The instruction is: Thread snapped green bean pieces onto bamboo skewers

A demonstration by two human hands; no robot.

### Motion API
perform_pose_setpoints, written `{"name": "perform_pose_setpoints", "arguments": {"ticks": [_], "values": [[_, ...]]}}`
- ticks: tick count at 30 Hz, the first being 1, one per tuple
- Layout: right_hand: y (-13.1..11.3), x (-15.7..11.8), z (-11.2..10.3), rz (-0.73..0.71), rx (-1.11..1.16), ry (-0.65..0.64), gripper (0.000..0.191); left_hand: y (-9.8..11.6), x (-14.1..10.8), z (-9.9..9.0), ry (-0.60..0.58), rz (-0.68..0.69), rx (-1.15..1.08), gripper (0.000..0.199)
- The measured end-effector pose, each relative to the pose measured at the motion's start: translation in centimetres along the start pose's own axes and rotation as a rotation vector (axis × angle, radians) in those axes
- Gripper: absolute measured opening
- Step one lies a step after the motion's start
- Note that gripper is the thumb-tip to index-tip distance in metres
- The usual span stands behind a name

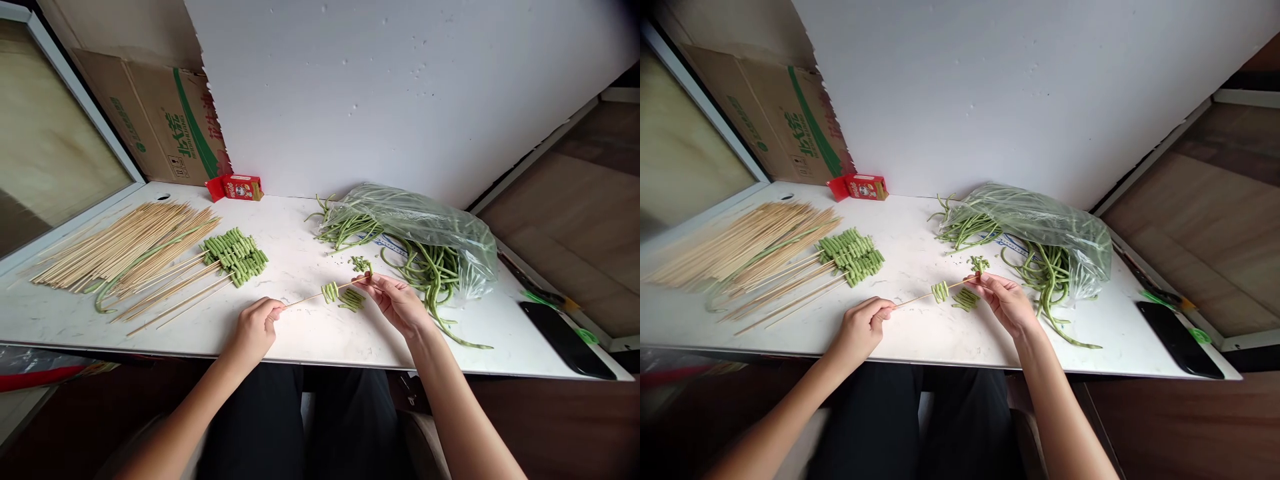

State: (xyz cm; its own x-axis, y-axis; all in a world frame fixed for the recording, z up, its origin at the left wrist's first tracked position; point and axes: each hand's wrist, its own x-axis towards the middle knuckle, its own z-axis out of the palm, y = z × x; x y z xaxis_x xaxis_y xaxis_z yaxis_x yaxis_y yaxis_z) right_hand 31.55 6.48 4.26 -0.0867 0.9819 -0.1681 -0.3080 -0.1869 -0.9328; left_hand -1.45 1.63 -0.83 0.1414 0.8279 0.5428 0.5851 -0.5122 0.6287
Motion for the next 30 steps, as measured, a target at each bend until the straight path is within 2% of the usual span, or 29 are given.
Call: {"name": "perform_pose_setpoints", "arguments": {"ticks": [8,18,25,30], "values": [[-0.1,-0.1,0.2,-0.007,-0.016,0.014,0.034,-0.1,-0.1,0.0,-0.021,-0.026,0.000,0.037],[1.2,0.2,0.6,-0.068,0.055,0.174,0.024,0.4,0.3,-0.2,-0.037,-0.062,-0.037,0.026],[1.6,0.0,1.6,-0.082,0.014,0.241,0.024,0.2,0.0,-0.3,-0.067,-0.073,-0.040,0.040],[1.5,-0.2,2.4,-0.085,-0.014,0.239,0.025,-0.1,-0.2,0.0,-0.052,-0.075,-0.039,0.037]]}}
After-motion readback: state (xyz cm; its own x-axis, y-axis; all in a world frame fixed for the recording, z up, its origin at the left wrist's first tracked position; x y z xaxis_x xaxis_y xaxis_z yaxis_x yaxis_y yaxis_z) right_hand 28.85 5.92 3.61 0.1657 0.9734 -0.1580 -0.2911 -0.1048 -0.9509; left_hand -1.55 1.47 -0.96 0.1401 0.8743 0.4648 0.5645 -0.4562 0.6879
